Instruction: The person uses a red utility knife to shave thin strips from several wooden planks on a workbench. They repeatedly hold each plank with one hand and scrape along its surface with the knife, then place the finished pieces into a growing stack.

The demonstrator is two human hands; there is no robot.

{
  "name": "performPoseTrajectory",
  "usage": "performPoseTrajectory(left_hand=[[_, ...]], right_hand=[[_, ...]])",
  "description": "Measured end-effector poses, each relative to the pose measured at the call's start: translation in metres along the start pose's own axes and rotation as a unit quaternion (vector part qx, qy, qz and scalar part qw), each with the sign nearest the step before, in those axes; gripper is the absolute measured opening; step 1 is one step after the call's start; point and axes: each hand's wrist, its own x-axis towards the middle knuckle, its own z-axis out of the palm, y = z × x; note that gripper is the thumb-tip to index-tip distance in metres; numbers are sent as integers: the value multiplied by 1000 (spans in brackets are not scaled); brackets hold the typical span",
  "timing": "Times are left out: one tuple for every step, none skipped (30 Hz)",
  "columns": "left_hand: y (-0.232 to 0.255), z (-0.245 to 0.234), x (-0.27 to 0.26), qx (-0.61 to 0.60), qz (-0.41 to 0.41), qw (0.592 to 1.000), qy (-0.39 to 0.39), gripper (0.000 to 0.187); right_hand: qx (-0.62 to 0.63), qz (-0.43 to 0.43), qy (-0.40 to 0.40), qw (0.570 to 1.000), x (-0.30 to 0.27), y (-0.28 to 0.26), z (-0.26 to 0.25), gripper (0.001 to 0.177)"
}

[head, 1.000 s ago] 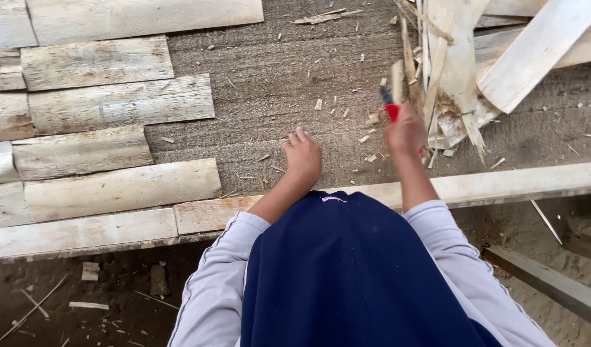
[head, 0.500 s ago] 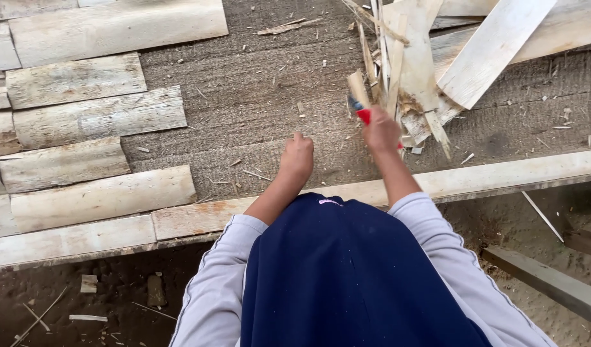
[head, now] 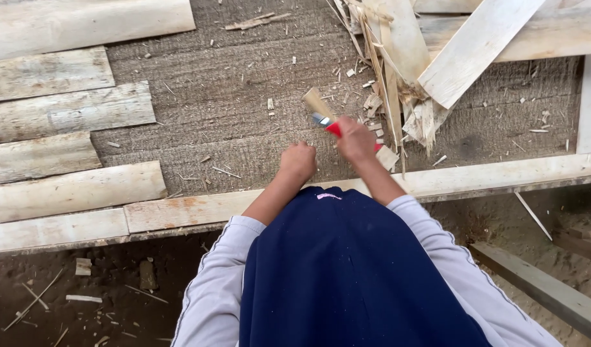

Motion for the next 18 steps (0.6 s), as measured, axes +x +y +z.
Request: performPoseTrajectory(left_hand=[[6, 2, -3, 0, -1, 1000, -5, 27], [12, 5, -6, -30, 32, 999, -27, 33], [18, 7, -10, -60, 65, 995, -47, 41], [28, -1, -16, -62, 65, 995, -52, 41], [38, -9, -21, -39, 57, 995, -78, 39], [49, -18, -26, -15, 51, 993, -102, 38], [51, -7, -24, -17, 53, 993, -107, 38], [53, 4, -21, 4, 54, 993, -102, 33], [54, 14, -20, 24, 56, 993, -97, 28], [54, 28, -13, 26, 58, 993, -97, 28], [54, 42, -7, 41, 42, 994, -95, 20], [53, 56, -2, 56, 25, 994, -92, 14], [50, 65, 6, 58, 27, 994, -93, 14], [46, 76, 13, 61, 26, 993, -99, 15], [41, 87, 18, 64, 25, 992, -106, 17], [43, 81, 14, 64, 27, 992, -108, 17], [45, 75, 9, 60, 25, 992, -109, 17], [47, 65, 10, 57, 23, 993, -104, 17]], right_hand=[[2, 2, -5, 1000, 3, 17, -13, 23], [-9, 41, 31, 999, 6, 33, -26, 24], [-19, 80, 67, 994, 9, 49, -39, 24], [-19, 83, 62, 994, 11, 68, -36, 24], [-17, 60, 74, 995, 14, 86, -34, 21], [-14, 38, 87, 995, 16, 105, -32, 18], [-15, 41, 84, 996, 1, 86, -37, 18], [44, 21, 27, 998, -13, 67, -41, 19], [102, 1, -29, 994, -28, 46, -46, 21], [103, 2, -28, 994, -30, 47, -34, 21], [57, -13, -58, 997, -33, 48, -23, 21], [11, -29, -88, 996, -36, 48, -10, 20], [13, -27, -87, 996, -34, 62, -17, 20], [-8, -2, -45, 999, -33, 76, -22, 22], [-28, 22, -3, 999, -31, 89, -27, 26], [-27, 25, -4, 999, -26, 111, -25, 26], [-54, 33, 43, 997, -22, 133, -24, 29], [-82, 39, 95, 991, -13, 155, -26, 33]])
